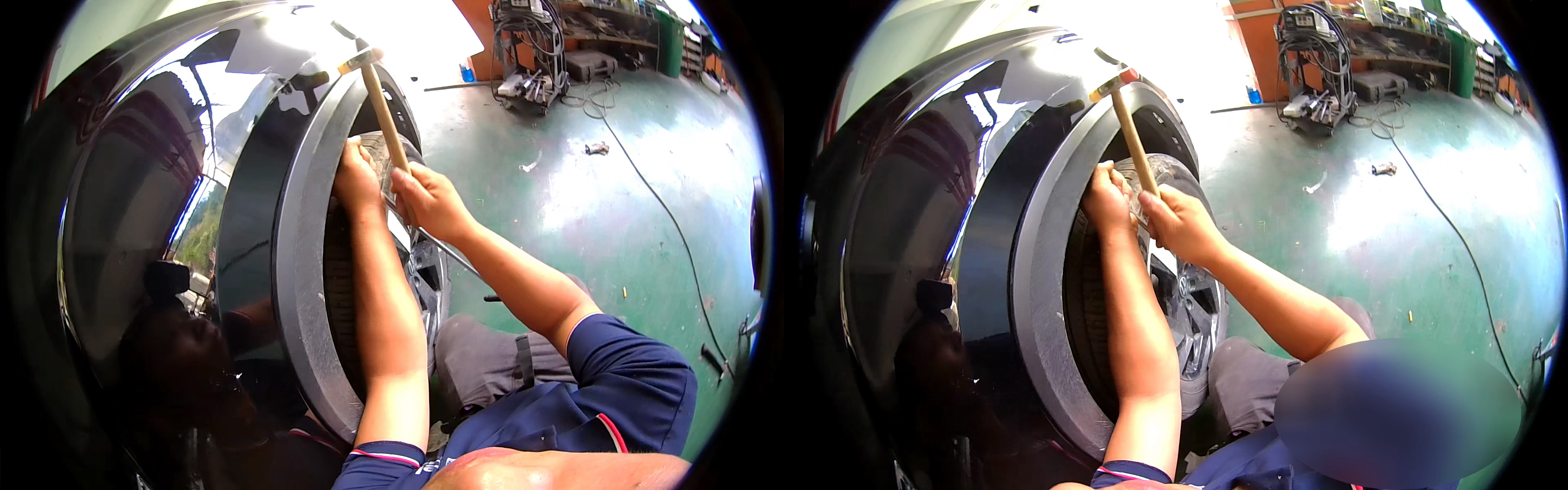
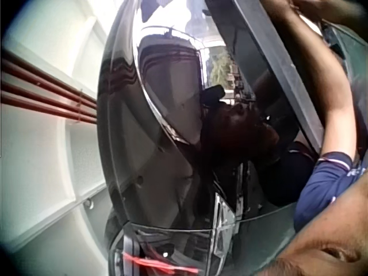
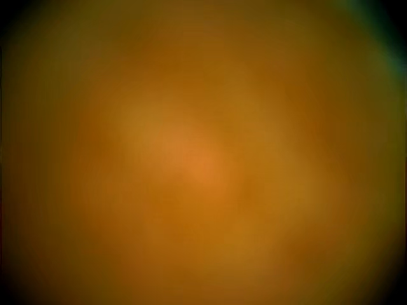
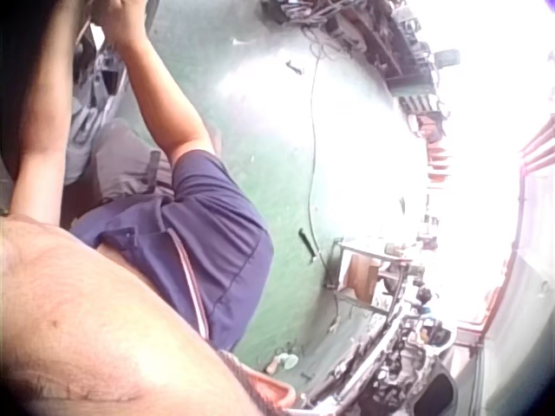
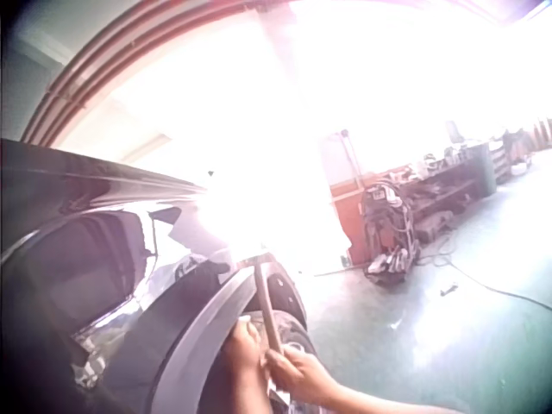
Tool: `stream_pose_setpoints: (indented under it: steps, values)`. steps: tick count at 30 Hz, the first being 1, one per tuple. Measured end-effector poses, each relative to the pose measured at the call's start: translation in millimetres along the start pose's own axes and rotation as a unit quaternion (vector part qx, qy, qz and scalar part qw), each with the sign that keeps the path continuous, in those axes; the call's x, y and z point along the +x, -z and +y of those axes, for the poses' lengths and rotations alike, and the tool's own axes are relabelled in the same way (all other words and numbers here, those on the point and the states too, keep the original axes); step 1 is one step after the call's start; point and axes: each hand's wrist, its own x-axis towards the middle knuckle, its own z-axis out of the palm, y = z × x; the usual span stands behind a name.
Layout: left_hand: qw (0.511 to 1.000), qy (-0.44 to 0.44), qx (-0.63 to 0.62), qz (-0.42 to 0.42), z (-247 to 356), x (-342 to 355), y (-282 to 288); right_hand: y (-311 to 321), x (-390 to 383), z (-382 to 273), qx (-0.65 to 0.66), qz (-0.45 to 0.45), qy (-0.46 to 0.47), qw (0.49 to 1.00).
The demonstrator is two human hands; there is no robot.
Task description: The person is repairing a car's wheel arch by using a pry bar and a hammer to adjust the plastic trim around the tire. They repeatedly pry and tap the trim to fit it into place.
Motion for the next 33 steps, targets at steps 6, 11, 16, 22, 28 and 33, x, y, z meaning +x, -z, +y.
stream_pose_setpoints:
  steps: [6,11,16,22,28,33]
  values:
    - [1.000,-0.020,0.007,-0.016,4.0,-2.5,-1.2,8.0,16.4,-0.6,0.046,0.024,0.022,0.998]
    - [0.999,-0.033,0.032,-0.012,6.9,-4.8,-3.1,-0.9,21.3,1.8,0.061,-0.011,-0.013,0.998]
    - [0.999,-0.030,0.016,-0.006,8.8,-7.2,-6.1,2.8,26.8,-1.3,0.051,-0.004,-0.005,0.999]
    - [0.999,-0.017,0.007,-0.030,10.6,-8.3,-4.5,26.4,34.8,3.2,0.012,-0.005,-0.034,0.999]
    - [0.999,-0.017,0.005,-0.030,13.7,-10.2,-6.0,165.1,-33.6,100.9,-0.384,0.207,-0.012,0.900]
    - [0.999,-0.031,0.006,-0.039,11.1,-7.1,-4.3,255.3,-162.1,225.0,-0.491,0.193,-0.467,0.710]
